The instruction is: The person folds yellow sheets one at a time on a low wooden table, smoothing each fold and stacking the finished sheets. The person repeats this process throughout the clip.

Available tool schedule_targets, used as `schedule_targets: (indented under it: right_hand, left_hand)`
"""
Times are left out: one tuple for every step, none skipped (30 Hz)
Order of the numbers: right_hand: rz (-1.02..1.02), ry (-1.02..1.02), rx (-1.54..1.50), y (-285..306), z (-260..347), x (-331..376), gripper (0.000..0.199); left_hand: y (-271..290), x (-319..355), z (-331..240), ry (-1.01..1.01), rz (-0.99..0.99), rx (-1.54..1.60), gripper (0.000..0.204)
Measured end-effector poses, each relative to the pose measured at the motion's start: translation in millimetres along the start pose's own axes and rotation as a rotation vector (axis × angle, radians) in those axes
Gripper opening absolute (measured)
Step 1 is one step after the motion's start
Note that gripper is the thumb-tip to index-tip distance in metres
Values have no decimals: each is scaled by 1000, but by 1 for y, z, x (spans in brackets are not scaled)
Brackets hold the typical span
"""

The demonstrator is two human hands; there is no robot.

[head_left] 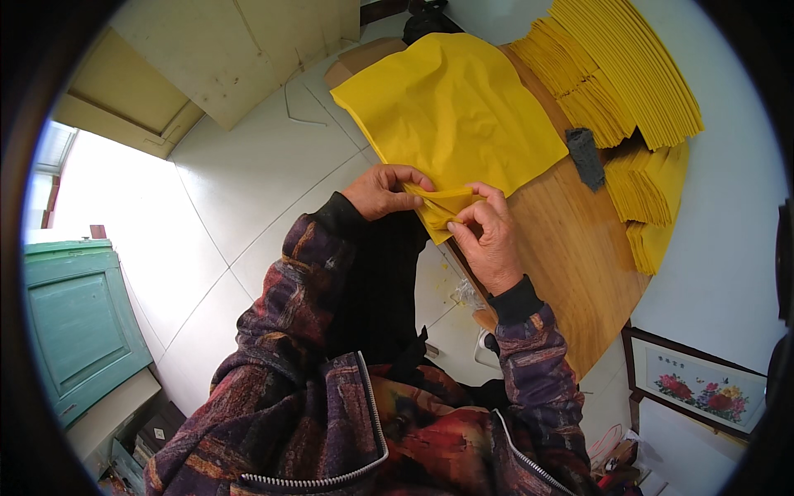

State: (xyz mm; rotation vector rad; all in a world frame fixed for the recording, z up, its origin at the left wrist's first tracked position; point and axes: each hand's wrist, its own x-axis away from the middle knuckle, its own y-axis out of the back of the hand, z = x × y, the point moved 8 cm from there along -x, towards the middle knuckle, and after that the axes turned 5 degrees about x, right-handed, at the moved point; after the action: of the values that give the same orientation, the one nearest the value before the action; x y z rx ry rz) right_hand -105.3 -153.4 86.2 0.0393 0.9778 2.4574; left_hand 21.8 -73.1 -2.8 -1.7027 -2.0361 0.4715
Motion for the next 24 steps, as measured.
schedule_targets:
  right_hand:
    - [-2,3,3,0,0,0,17]
    - [-5,5,4,0,1,0,17]
    - [-4,3,4,0,1,0,17]
    - [-4,0,3,0,1,1,17]
    - [-4,-4,2,0,1,1,17]
    - [-6,-1,6,0,1,1,17]
    - [-7,2,9,0,1,1,16]
    - [-9,3,12,0,1,1,16]
    - [-8,2,15,0,1,1,16]
    - [-8,0,18,0,1,1,16]
    - [-8,-3,22,0,1,2,16]
    - [-9,-2,20,0,1,2,16]
    - [-11,-1,19,0,0,2,16]
    - [-12,0,17,0,0,2,16]
    - [-13,4,22,0,0,1,16]
    - [-14,7,27,0,0,1,16]
    - [-14,7,33,0,0,1,16]
    - [-17,14,35,0,0,1,16]
    - [-19,17,38,0,0,1,16]
    - [-21,20,41,0,0,1,16]
    - [-23,17,34,0,0,1,16]
    - [-24,14,28,0,-1,1,16]
    - [-26,12,21,0,-1,1,16]
    - [-20,10,19,0,-1,2,16]
  left_hand:
    - [0,0,0,-6,4,-3,21]
    - [0,0,0,-10,6,-7,21]
    - [0,0,0,-14,0,-16,21]
    - [1,-1,1,-15,-7,-26,20]
    - [1,-1,1,-13,-16,-37,20]
    - [2,-1,1,-17,-18,-37,20]
    - [2,-1,1,-19,-22,-37,19]
    - [2,-1,1,-21,-27,-38,19]
    - [2,-1,1,-21,-28,-39,19]
    - [2,0,1,-21,-30,-39,18]
    - [2,0,1,-17,-34,-40,18]
    - [1,-1,0,-21,-29,-39,19]
    - [1,-1,0,-21,-26,-38,19]
    - [1,-1,0,-21,-24,-37,20]
    - [1,-1,0,-15,-20,-27,20]
    - [0,0,0,-10,-15,-17,21]
    - [-1,0,0,-20,2,1,21]
    - [0,0,1,-11,-7,-10,22]
    - [0,0,1,-17,-3,-13,22]
    - [0,-1,1,-19,-7,-21,23]
    - [0,-1,1,-29,-7,-17,23]
    - [0,-1,2,-34,-14,-18,22]
    - [1,-1,3,-37,-24,-22,22]
    - [1,-1,3,-36,-33,-21,21]
